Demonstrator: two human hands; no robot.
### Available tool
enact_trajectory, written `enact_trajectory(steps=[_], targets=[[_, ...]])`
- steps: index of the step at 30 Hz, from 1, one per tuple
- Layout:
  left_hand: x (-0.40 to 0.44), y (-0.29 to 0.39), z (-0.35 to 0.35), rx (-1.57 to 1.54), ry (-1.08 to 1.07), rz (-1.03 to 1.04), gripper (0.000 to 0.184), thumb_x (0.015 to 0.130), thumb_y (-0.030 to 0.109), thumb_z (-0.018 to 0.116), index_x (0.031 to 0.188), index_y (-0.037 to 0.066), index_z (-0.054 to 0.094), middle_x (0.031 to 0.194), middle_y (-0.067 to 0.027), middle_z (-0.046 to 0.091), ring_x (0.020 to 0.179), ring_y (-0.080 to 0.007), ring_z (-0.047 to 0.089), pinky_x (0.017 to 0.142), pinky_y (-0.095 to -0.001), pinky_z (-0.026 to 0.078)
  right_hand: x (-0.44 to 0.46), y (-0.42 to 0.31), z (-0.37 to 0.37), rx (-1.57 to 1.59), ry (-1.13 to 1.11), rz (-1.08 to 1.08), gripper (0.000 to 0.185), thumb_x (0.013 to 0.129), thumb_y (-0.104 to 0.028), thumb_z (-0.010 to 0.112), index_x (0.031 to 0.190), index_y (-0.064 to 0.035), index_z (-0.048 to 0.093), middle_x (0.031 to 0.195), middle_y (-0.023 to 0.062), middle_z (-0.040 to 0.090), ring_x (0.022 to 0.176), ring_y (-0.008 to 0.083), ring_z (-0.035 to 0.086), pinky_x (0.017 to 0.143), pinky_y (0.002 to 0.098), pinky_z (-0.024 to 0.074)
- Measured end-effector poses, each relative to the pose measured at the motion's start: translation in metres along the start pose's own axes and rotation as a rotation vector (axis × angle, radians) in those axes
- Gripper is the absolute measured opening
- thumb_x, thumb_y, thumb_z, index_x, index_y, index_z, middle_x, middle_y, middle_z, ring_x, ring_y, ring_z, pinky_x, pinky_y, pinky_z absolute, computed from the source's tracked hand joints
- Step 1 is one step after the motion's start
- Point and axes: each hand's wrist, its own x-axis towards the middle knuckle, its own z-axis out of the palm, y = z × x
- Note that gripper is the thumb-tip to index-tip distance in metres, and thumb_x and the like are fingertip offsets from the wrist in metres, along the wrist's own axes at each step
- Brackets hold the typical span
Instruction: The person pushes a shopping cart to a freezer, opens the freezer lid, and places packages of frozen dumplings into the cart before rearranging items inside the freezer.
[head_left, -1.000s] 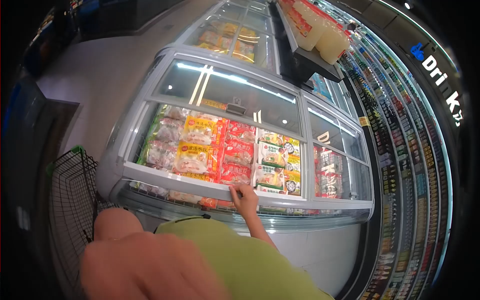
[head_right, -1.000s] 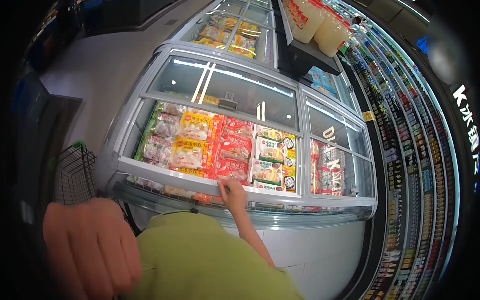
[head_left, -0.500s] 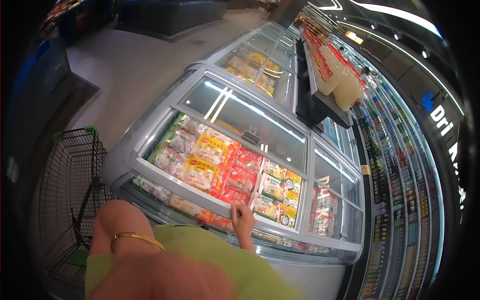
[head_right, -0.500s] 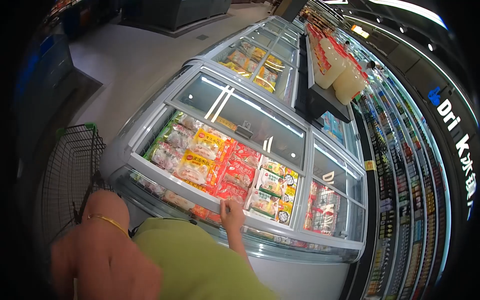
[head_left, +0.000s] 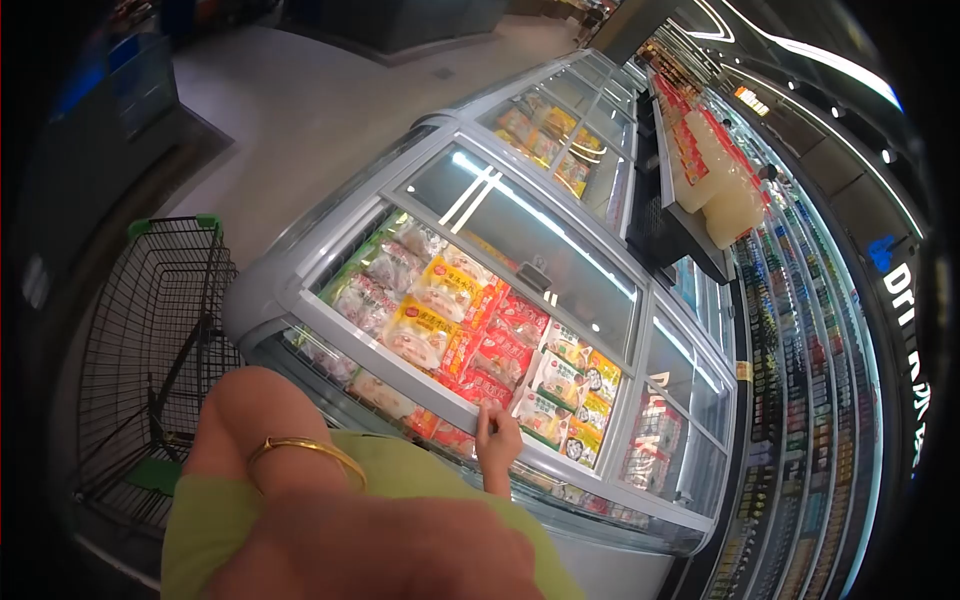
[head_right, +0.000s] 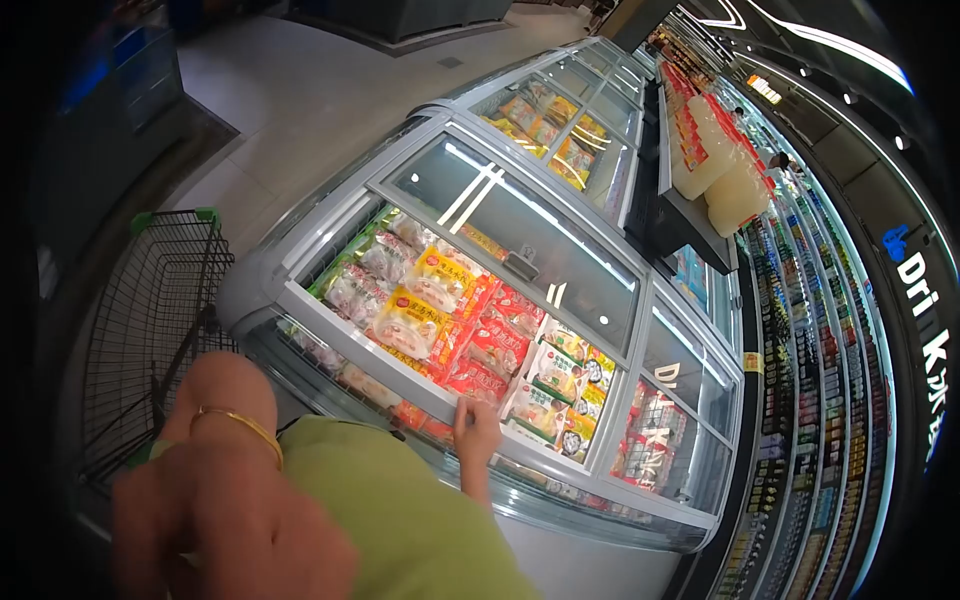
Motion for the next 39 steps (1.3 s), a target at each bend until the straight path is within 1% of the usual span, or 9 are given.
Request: enact_trajectory(steps=[6,13,16,18,21,24,27,31,39], targets=[[-0.014,-0.02,-0.006,-0.005,-0.04,0.132,0.042,0.075,-0.005,0.067,0.106,-0.026,0.049,0.056,-0.007,0.053,0.04,-0.0091,0.044,0.036,-0.0215,0.027,0.002,-0.002,0.001,0.01,0.029,-0.005,0.013,0.079,-0.016,0.068,0.072,-0.0073,0.062,0.071,0.0084,0.062,0.064,0.0247,0.06,0.061,0.0344,0.048],[-0.015,-0.013,-0.007,-0.053,-0.078,-0.037,0.044,0.075,-0.001,0.07,0.107,-0.024,0.05,0.063,-0.0103,0.058,0.044,-0.0107,0.048,0.039,-0.0218,0.032,0.0,0.003,0.0,-0.011,0.028,-0.035,0.012,0.079,-0.014,0.068,0.072,-0.0072,0.061,0.071,0.0081,0.062,0.065,0.0246,0.061,0.062,0.0348,0.0486],[-0.014,-0.029,-0.005,0.018,0.13,0.16,0.039,0.075,0.003,0.072,0.104,-0.019,0.056,0.064,-0.0109,0.06,0.045,-0.0146,0.05,0.041,-0.0232,0.035,0.0,0.0,0.0,-0.003,0.014,0.005,0.012,0.078,-0.014,0.069,0.072,-0.0072,0.061,0.072,0.0084,0.062,0.065,0.0244,0.061,0.062,0.0345,0.0489],[-0.011,-0.034,-0.027,0.372,-0.192,0.396,0.026,0.075,0.004,0.073,0.094,-0.012,0.064,0.063,-0.0118,0.059,0.046,-0.0185,0.05,0.042,-0.0246,0.037,0.001,-0.001,-0.003,0.009,0.015,0.021,0.012,0.077,-0.015,0.07,0.072,-0.0072,0.062,0.072,0.0084,0.062,0.065,0.0243,0.061,0.062,0.0342,0.0489],[0.006,0.012,-0.001,0.4,0.058,-0.125,0.013,0.075,0.005,0.073,0.082,-0.006,0.068,0.061,-0.0097,0.059,0.045,-0.0179,0.047,0.041,-0.0251,0.034,-0.002,0.006,0.003,0.075,0.043,0.059,0.012,0.077,-0.016,0.07,0.072,-0.0075,0.062,0.072,0.0075,0.063,0.065,0.0238,0.061,0.06,0.0344,0.0484],[0.005,0.032,-0.019,0.63,-0.321,-0.185,0.008,0.074,0.007,0.075,0.076,0.001,0.071,0.061,-0.0044,0.058,0.045,-0.0121,0.043,0.041,-0.0248,0.029,0.001,0.001,0.0,0.06,0.056,0.06,0.013,0.077,-0.016,0.071,0.071,-0.0078,0.062,0.07,0.0067,0.062,0.063,0.0237,0.06,0.059,0.0344,0.0477],[0.017,0.048,0.014,0.947,-0.131,-0.292,0.008,0.072,0.013,0.078,0.075,0.007,0.073,0.059,0.0009,0.056,0.044,-0.0086,0.037,0.041,-0.0242,0.024,0.005,-0.004,-0.005,0.02,0.089,-0.05,0.014,0.076,-0.016,0.071,0.07,-0.008,0.062,0.068,0.0064,0.061,0.062,0.0235,0.06,0.057,0.0345,0.0471],[0.019,0.066,0.029,1.334,-0.259,-0.28,0.02,0.068,0.023,0.082,0.085,0.017,0.071,0.057,0.005,0.054,0.046,-0.0066,0.035,0.042,-0.022,0.024,0.002,-0.004,-0.005,-0.008,0.065,-0.043,0.016,0.077,-0.016,0.071,0.068,-0.008,0.06,0.065,0.006,0.06,0.061,0.0234,0.059,0.056,0.0347,0.0462],[0.011,0.05,0.021,1.398,-0.219,0.035,0.024,0.068,0.022,0.082,0.088,0.02,0.068,0.062,0.0045,0.056,0.046,-0.0073,0.036,0.043,-0.0201,0.025,0.003,-0.005,-0.005,-0.017,0.115,-0.085,0.015,0.077,-0.015,0.07,0.07,-0.0079,0.059,0.065,0.0058,0.059,0.06,0.0226,0.058,0.056,0.0338,0.0457]])
